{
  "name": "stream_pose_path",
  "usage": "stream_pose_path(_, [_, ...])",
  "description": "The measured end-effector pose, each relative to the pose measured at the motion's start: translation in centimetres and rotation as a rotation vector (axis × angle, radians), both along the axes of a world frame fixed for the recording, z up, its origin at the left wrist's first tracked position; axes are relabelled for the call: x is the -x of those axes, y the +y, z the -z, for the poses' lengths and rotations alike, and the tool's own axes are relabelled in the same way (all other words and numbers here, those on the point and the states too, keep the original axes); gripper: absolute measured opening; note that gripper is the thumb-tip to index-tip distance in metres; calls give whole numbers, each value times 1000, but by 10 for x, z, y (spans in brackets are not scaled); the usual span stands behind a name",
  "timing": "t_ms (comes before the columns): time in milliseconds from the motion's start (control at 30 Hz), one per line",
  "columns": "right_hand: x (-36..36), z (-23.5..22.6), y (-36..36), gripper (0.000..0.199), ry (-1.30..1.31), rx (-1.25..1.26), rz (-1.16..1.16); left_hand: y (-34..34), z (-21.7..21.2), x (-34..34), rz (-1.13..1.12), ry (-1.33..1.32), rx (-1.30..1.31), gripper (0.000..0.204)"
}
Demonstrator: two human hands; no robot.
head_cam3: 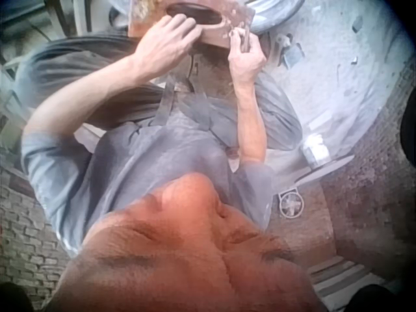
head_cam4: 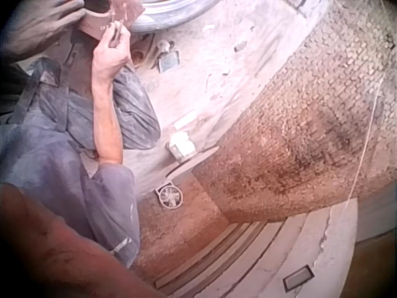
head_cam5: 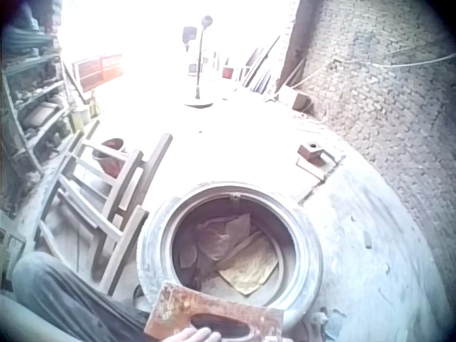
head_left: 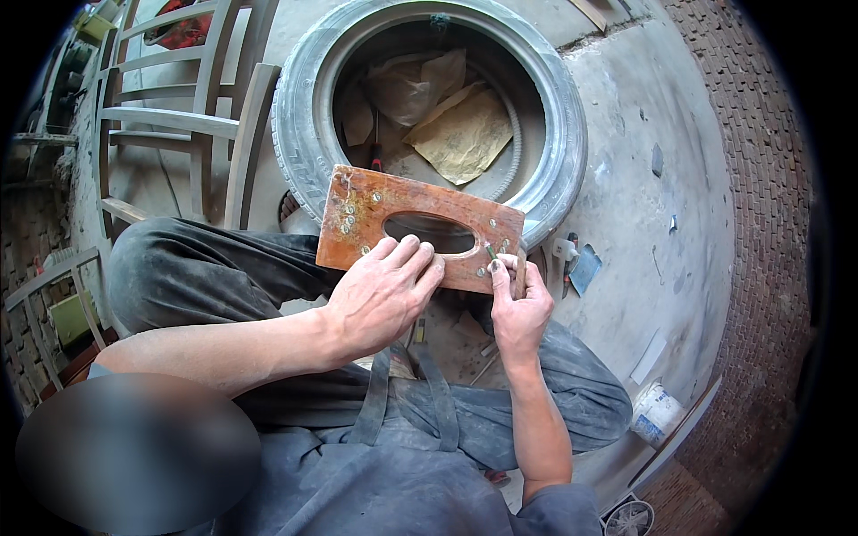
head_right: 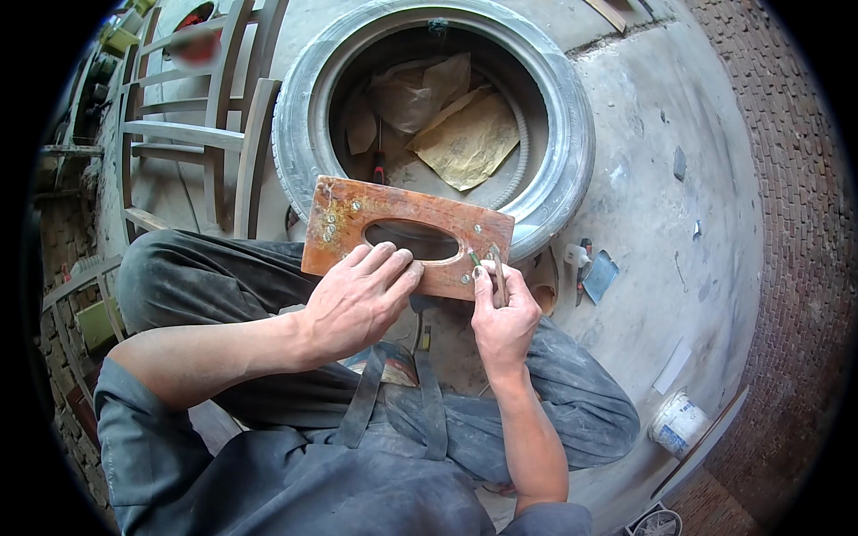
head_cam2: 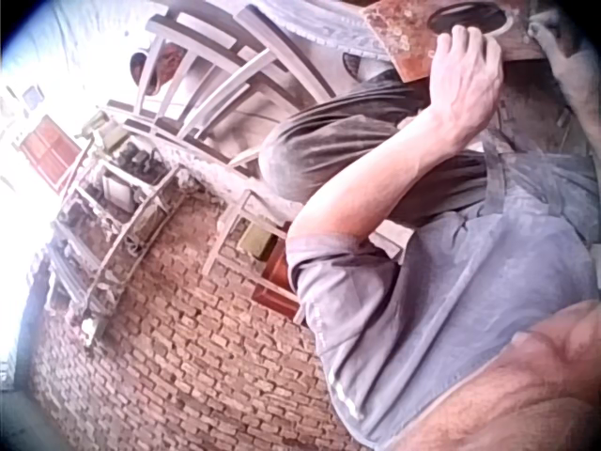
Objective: The person sits on the floor and repairs a small wooden piece with a central oval cutout. They scrape the surface with a small tool, sand it with a sanding block, and apply glue from a bottle into the cutout area using a brush.
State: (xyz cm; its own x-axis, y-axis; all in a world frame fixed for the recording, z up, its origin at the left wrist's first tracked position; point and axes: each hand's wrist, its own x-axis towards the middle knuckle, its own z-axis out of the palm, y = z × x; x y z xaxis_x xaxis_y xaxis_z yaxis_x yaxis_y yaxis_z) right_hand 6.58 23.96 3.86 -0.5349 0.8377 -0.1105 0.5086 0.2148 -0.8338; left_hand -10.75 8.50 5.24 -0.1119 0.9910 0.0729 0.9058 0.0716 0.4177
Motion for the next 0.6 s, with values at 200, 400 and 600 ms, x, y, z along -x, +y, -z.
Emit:
stream_pose_path(200, [-5,1,1,13,-4,-10,20,5,-1,1,36,1,17,48])
stream_pose_path(400, [-19,-30,20,13,408,98,238,7,-13,8,-9,-155,-25,57])
stream_pose_path(600, [-55,-59,-17,25,502,521,283,14,-23,15,-13,-180,-43,48])
